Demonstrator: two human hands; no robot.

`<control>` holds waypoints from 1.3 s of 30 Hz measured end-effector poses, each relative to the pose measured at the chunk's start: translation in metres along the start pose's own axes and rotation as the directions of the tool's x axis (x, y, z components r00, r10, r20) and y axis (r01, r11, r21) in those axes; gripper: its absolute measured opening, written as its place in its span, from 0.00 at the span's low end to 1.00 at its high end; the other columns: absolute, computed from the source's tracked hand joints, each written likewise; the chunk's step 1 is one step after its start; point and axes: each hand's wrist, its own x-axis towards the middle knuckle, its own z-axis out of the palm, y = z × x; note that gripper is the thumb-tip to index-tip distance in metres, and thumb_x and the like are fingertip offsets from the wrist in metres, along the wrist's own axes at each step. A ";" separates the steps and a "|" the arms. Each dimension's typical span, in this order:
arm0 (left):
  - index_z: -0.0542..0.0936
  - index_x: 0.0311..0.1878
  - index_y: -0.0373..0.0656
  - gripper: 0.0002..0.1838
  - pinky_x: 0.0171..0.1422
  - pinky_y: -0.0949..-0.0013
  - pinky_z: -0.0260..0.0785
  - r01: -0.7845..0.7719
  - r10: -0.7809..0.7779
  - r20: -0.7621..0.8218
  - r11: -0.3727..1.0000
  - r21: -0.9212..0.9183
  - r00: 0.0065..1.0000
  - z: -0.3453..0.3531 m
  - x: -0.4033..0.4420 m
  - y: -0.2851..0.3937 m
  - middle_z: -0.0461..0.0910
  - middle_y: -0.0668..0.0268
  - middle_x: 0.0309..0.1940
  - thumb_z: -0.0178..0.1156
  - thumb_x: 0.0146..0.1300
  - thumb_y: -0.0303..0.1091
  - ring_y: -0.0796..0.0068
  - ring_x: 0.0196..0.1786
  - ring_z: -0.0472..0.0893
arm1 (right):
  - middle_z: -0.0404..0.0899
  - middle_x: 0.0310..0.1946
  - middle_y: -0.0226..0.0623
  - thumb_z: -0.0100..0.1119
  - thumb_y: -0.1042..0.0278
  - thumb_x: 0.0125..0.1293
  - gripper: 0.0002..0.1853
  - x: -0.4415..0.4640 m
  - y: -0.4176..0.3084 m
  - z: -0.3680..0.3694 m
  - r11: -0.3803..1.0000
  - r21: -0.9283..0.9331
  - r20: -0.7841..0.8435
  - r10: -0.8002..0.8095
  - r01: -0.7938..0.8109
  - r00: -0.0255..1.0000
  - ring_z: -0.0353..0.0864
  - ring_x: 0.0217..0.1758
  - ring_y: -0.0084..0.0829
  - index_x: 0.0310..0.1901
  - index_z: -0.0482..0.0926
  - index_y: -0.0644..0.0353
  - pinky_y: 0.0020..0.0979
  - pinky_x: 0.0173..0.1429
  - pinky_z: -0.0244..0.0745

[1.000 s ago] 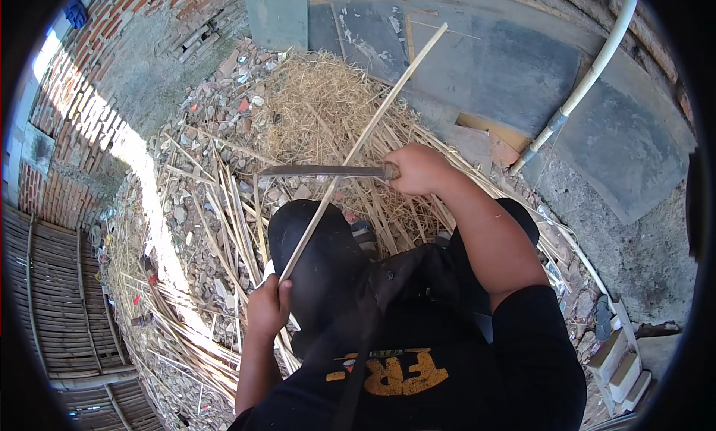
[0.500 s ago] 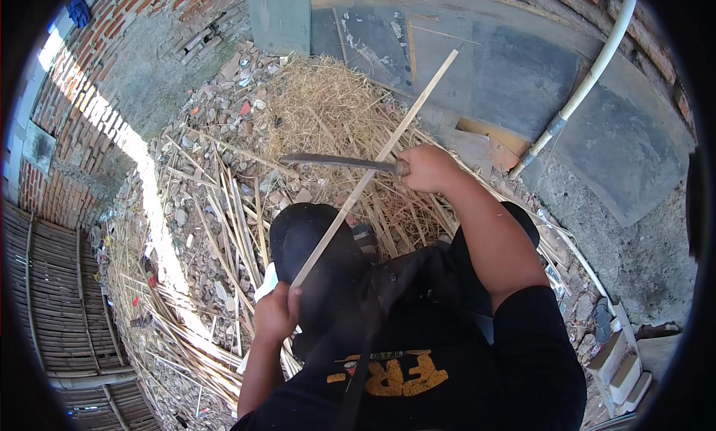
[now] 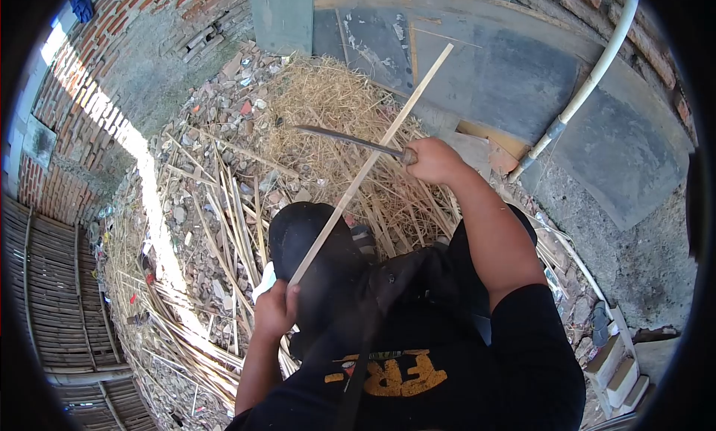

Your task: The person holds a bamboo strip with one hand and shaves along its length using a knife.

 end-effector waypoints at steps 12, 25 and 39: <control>0.73 0.31 0.38 0.20 0.29 0.54 0.67 0.031 -0.024 0.037 0.978 -0.207 0.999 -0.004 0.005 0.000 0.74 0.48 0.18 0.62 0.77 0.43 0.45 0.22 0.76 | 0.88 0.40 0.49 0.70 0.60 0.58 0.18 -0.032 -0.034 0.007 0.951 -0.205 0.035 -0.230 0.233 0.972 0.88 0.47 0.51 0.50 0.87 0.56 0.46 0.51 0.82; 0.74 0.30 0.38 0.25 0.30 0.62 0.65 0.089 -0.062 0.103 0.955 -0.282 0.993 -0.006 0.009 -0.011 0.71 0.62 0.16 0.59 0.80 0.48 0.75 0.23 0.70 | 0.87 0.37 0.50 0.72 0.59 0.60 0.16 -0.011 -0.025 0.025 0.977 0.023 -0.071 -0.208 0.210 0.976 0.87 0.44 0.52 0.48 0.87 0.56 0.47 0.51 0.81; 0.76 0.32 0.36 0.24 0.30 0.61 0.66 0.123 -0.081 0.163 0.954 -0.272 0.983 -0.018 0.015 -0.004 0.71 0.57 0.16 0.58 0.80 0.47 0.73 0.22 0.70 | 0.88 0.44 0.54 0.71 0.58 0.59 0.23 0.022 0.021 0.028 0.983 0.173 -0.179 -0.029 0.061 0.983 0.88 0.50 0.52 0.53 0.86 0.62 0.45 0.57 0.81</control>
